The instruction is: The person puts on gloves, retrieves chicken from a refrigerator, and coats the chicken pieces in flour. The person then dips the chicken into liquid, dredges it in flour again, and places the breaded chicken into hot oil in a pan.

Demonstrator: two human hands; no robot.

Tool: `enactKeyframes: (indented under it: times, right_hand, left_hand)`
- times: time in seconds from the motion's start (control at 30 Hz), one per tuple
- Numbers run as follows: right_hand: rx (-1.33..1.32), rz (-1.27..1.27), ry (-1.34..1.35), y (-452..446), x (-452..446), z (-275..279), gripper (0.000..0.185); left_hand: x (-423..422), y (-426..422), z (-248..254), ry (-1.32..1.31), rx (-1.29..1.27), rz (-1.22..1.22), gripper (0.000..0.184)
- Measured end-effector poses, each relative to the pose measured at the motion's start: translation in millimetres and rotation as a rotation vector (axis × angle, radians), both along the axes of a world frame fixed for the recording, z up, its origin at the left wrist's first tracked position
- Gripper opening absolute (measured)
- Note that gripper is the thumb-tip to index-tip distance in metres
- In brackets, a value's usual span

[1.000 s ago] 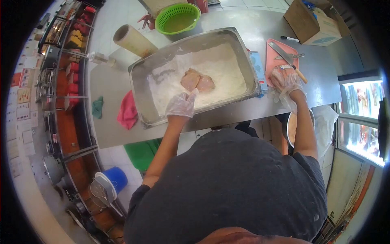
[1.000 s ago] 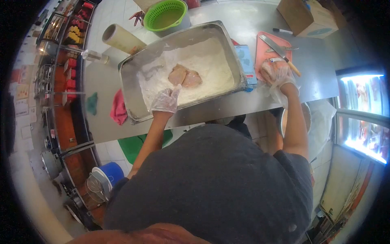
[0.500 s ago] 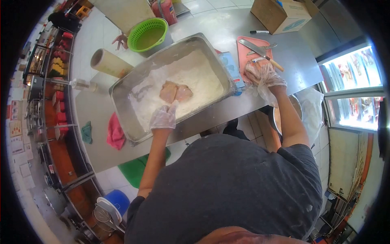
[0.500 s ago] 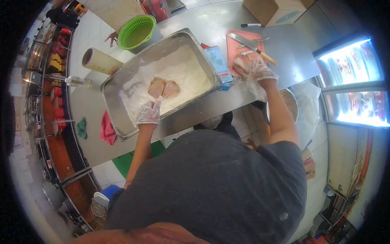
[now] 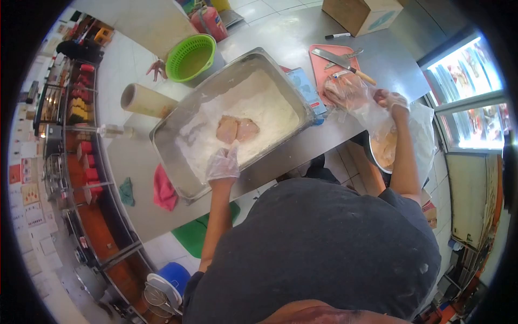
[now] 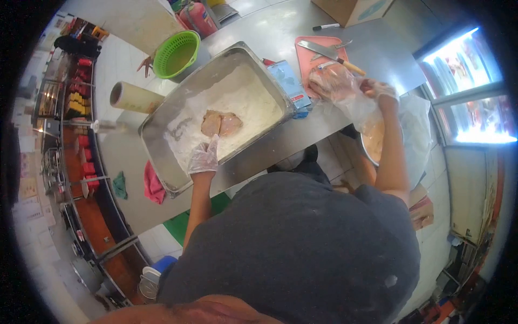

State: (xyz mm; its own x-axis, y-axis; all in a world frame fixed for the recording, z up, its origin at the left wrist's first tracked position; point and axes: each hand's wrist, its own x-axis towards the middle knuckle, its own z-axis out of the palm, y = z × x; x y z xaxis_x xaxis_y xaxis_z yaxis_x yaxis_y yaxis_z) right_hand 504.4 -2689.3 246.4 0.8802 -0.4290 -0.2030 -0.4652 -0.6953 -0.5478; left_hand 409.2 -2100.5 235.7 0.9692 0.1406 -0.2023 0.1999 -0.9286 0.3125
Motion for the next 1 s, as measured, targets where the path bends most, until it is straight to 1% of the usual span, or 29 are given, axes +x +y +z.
enactKeyframes:
  times: [0.03,0.07,0.1,0.13,0.17,0.2,0.23,0.27,0.3,0.33,0.37,0.4,0.43,0.5,0.53,0.57,0.6,0.63,0.7,0.73,0.77,0.8,0.83,0.87,0.9,0.93,0.97,1.0]
  right_hand:
    - [0.013,0.005,-0.027,-14,-4,1,0.026]
    - [-0.328,0.125,-0.127,-44,-3,-9,0.026]
    - [-0.495,0.197,-0.176,-48,-3,-4,0.026]
    - [-0.673,0.252,-0.229,-39,-4,14,0.027]
    - [-0.415,0.247,-0.396,-29,-7,32,0.027]
    - [-0.280,0.249,-0.478,2,-5,56,0.027]
    - [-0.144,0.255,-0.559,33,-3,81,0.027]
    - [0.195,0.170,-0.450,67,3,100,0.029]
    - [0.472,0.136,-0.386,82,15,85,0.031]
    - [0.732,0.065,-0.316,98,27,70,0.034]
    - [0.804,0.090,-0.276,120,37,51,0.036]
    - [0.874,0.112,-0.233,141,47,32,0.037]
    - [0.905,0.196,-0.175,186,31,51,0.035]
    - [0.958,0.368,-0.057,277,-1,94,0.031]
    - [0.976,0.382,0.000,297,4,68,0.029]
    - [1.034,0.556,-0.045,314,5,53,0.029]
    - [1.063,0.622,-0.078,331,7,43,0.031]
    - [1.064,0.647,-0.076,345,10,46,0.031]
    - [1.034,0.608,0.030,367,16,51,0.030]
    - [0.991,0.583,0.003,376,21,44,0.029]
    - [0.997,0.596,0.008,382,26,38,0.029]
    - [1.018,0.570,0.018,390,29,36,0.033]
    - [1.037,0.543,0.029,396,30,34,0.037]
    - [1.038,0.551,0.041,402,30,30,0.037]
    - [1.102,0.540,0.061,413,27,34,0.037]
    - [1.164,0.528,0.081,420,25,36,0.037]
    - [1.159,0.537,0.094,423,26,33,0.037]
    - [1.079,0.621,0.044,427,26,32,0.036]
  left_hand:
    - [1,0,0,0.010,-0.033,0.044,0.048]
    - [1,-2,0,0.022,-0.070,0.095,0.051]
    - [0,1,-6,0.021,-0.075,0.096,0.051]
    - [1,7,-16,-0.029,-0.055,0.072,0.051]
    - [0,12,-26,-0.081,-0.033,0.050,0.052]
    - [2,14,-34,-0.086,-0.033,0.059,0.052]
    - [6,16,-39,-0.062,-0.427,0.224,0.050]
    - [10,17,-41,-0.044,-0.824,0.388,0.049]
    - [13,13,-31,-0.056,-0.823,0.406,0.049]
    - [16,0,-9,-0.025,-0.968,0.360,0.046]
    - [19,-12,8,0.001,-1.111,0.314,0.043]
    - [27,-21,16,0.021,-1.164,0.189,0.041]
    - [32,-30,22,0.036,-1.212,0.066,0.038]
    - [32,-54,32,-0.094,-1.277,0.100,0.032]
    - [34,-62,35,-0.148,-1.297,0.118,0.031]
    - [39,-63,37,-0.177,-1.504,0.181,0.028]
    - [44,-60,40,-0.205,-1.711,0.234,0.028]
    - [46,-54,39,-0.231,-1.709,0.242,0.028]
    - [48,-38,30,-0.241,-1.770,0.327,0.033]
    - [49,-28,18,-0.256,-1.764,0.336,0.033]
    - [47,-20,5,-0.263,-1.570,0.373,0.034]
    - [44,-14,7,-0.263,-1.378,0.411,0.035]
    - [41,-13,7,-0.268,-1.374,0.425,0.035]
    - [38,-15,6,-0.294,-1.473,0.420,0.037]
    - [35,-18,7,-0.322,-1.573,0.414,0.038]
    - [33,-19,6,-0.328,-1.576,0.430,0.038]
    - [35,-19,7,-0.243,-1.611,0.436,0.037]
    - [36,-18,7,-0.158,-1.647,0.437,0.035]
